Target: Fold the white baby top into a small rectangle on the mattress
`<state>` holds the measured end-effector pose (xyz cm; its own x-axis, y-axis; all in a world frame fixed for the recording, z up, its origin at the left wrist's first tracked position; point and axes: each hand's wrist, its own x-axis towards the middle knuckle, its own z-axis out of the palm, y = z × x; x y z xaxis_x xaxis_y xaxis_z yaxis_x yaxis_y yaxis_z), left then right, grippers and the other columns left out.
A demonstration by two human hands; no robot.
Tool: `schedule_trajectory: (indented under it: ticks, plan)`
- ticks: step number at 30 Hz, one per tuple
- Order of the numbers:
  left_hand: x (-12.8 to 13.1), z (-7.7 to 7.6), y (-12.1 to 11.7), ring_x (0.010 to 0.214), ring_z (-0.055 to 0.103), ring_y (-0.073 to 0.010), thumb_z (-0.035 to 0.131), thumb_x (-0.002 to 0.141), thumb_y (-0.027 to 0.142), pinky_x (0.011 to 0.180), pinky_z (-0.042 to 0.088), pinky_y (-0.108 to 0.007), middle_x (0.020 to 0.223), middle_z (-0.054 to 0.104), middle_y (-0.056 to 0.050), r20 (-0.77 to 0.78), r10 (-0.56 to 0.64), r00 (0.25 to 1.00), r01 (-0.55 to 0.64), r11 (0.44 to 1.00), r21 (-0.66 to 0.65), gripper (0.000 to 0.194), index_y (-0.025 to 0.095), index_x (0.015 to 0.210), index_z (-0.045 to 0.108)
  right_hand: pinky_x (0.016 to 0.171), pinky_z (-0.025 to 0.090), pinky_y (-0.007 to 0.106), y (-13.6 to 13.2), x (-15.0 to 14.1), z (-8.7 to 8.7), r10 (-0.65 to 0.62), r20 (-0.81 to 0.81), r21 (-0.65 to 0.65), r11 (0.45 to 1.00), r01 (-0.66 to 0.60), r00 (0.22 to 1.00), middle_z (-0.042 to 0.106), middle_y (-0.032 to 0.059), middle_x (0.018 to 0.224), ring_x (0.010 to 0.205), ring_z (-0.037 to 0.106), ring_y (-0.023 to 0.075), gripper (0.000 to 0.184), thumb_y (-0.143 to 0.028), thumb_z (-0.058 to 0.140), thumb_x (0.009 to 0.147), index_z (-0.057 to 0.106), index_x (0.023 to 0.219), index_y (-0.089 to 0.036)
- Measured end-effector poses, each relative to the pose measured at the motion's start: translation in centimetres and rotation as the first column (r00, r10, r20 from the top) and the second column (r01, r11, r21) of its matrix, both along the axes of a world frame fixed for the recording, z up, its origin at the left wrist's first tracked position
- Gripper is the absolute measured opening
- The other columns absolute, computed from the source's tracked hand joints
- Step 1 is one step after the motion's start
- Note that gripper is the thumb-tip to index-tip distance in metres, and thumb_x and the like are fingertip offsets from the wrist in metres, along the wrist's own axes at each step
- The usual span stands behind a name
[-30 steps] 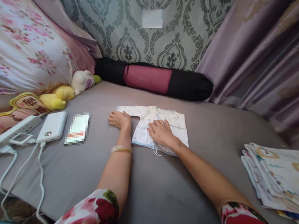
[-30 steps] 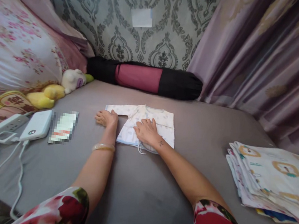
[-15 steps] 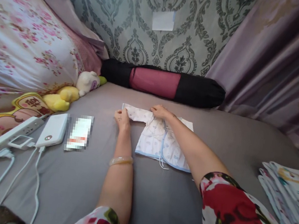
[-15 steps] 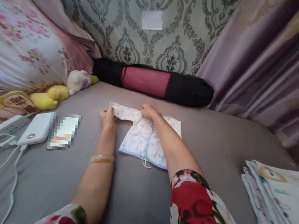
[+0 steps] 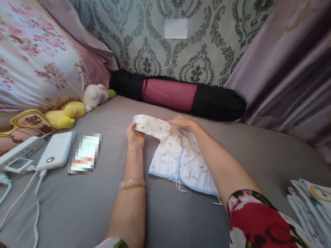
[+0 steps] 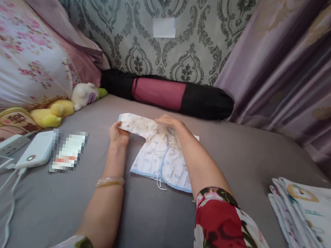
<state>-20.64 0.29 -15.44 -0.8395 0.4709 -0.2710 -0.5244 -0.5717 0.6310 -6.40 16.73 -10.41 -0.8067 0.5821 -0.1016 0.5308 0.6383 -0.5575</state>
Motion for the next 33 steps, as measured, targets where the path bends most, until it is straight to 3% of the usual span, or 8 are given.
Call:
schedule_trajectory:
  ticks: [3,8,13,20,25,28,31,33]
  plan:
    - [-0.1,-0.2,0.0,0.100,0.067,-0.0199,0.045,0.069,0.015,0.084,0.054,-0.028,0.085,0.071,-0.007,0.017,-0.007,1.000,0.007,1.000,0.015,0.023,0.015,0.087,0.061,0.072,0.044,0.027,0.2,0.7,0.1,0.107,0.013,-0.121,0.987,-0.105,0.994,0.068,0.0039,0.089,0.082,0.059,0.0180,0.031,-0.044,0.055,0.086,0.070,0.079,-0.018]
    - [-0.3,-0.5,0.0,0.101,0.067,-0.0202,0.044,0.070,0.014,0.085,0.054,-0.029,0.089,0.072,-0.008,0.003,0.007,1.000,-0.007,1.000,0.008,0.031,0.013,0.095,0.063,0.067,0.041,0.024,0.6,0.6,-0.9,0.121,-0.032,-0.128,0.984,-0.124,0.992,0.065,0.0004,0.077,0.072,0.055,0.0136,0.030,-0.043,0.055,0.086,0.069,0.079,-0.017]
    - [-0.6,-0.9,0.2,0.103,0.067,-0.0197,0.044,0.074,0.014,0.085,0.054,-0.029,0.092,0.072,-0.009,0.039,0.052,0.998,-0.050,0.997,-0.050,0.028,0.014,0.095,0.062,0.065,0.039,0.023,0.4,-0.7,-3.0,0.025,0.006,0.054,0.998,-0.025,1.000,0.066,0.0013,0.082,0.074,0.056,0.0139,0.027,-0.038,0.053,0.090,0.068,0.086,-0.016]
    - [-0.8,-1.6,0.6,0.106,0.066,-0.0205,0.053,0.075,0.018,0.090,0.052,-0.030,0.095,0.073,-0.009,-0.049,0.022,0.999,-0.027,0.995,-0.092,0.023,0.015,0.094,0.066,0.091,0.035,0.034,-2.0,-1.0,-5.5,-0.010,0.063,0.352,0.936,-0.012,0.998,0.063,0.0084,0.118,0.111,0.051,0.0235,0.028,-0.037,0.045,0.096,0.064,0.106,-0.019]
    - [-0.5,-1.5,0.8,0.107,0.066,-0.0208,0.052,0.078,0.016,0.091,0.053,-0.030,0.094,0.074,-0.009,-0.048,0.045,0.998,-0.049,0.996,-0.075,0.025,0.014,0.098,0.066,0.095,0.032,0.038,-3.7,-0.2,-4.8,-0.059,0.013,0.469,0.882,0.046,0.998,0.057,0.0112,0.125,0.117,0.044,0.0261,0.032,-0.031,0.039,0.098,0.059,0.120,-0.019]
    - [-0.2,-1.2,0.8,0.105,0.066,-0.0203,0.051,0.079,0.014,0.090,0.053,-0.030,0.093,0.074,-0.009,-0.022,0.047,0.999,-0.048,0.998,-0.044,0.027,0.014,0.101,0.065,0.093,0.032,0.038,-5.0,0.3,-4.2,-0.067,0.008,0.520,0.852,0.053,0.998,0.058,0.0118,0.121,0.114,0.045,0.0262,0.036,-0.026,0.031,0.099,0.062,0.114,-0.019]
    - [-0.1,-0.9,0.7,0.103,0.067,-0.0191,0.049,0.080,0.012,0.090,0.053,-0.029,0.094,0.074,-0.009,-0.006,0.033,0.999,-0.033,0.999,-0.016,0.028,0.013,0.103,0.065,0.092,0.034,0.038,-6.5,0.7,-3.9,-0.041,0.074,0.505,0.863,-0.002,0.996,0.059,0.0127,0.115,0.112,0.047,0.0266,0.040,-0.028,0.028,0.100,0.066,0.107,-0.019]
    - [0.0,-0.7,0.6,0.103,0.067,-0.0185,0.049,0.081,0.013,0.091,0.052,-0.028,0.096,0.074,-0.009,-0.027,0.013,1.000,-0.013,1.000,-0.002,0.027,0.014,0.102,0.066,0.093,0.035,0.038,-7.2,0.8,-4.0,-0.052,0.122,0.463,0.886,-0.010,0.991,0.059,0.0139,0.119,0.114,0.048,0.0279,0.039,-0.033,0.032,0.098,0.064,0.113,-0.019]
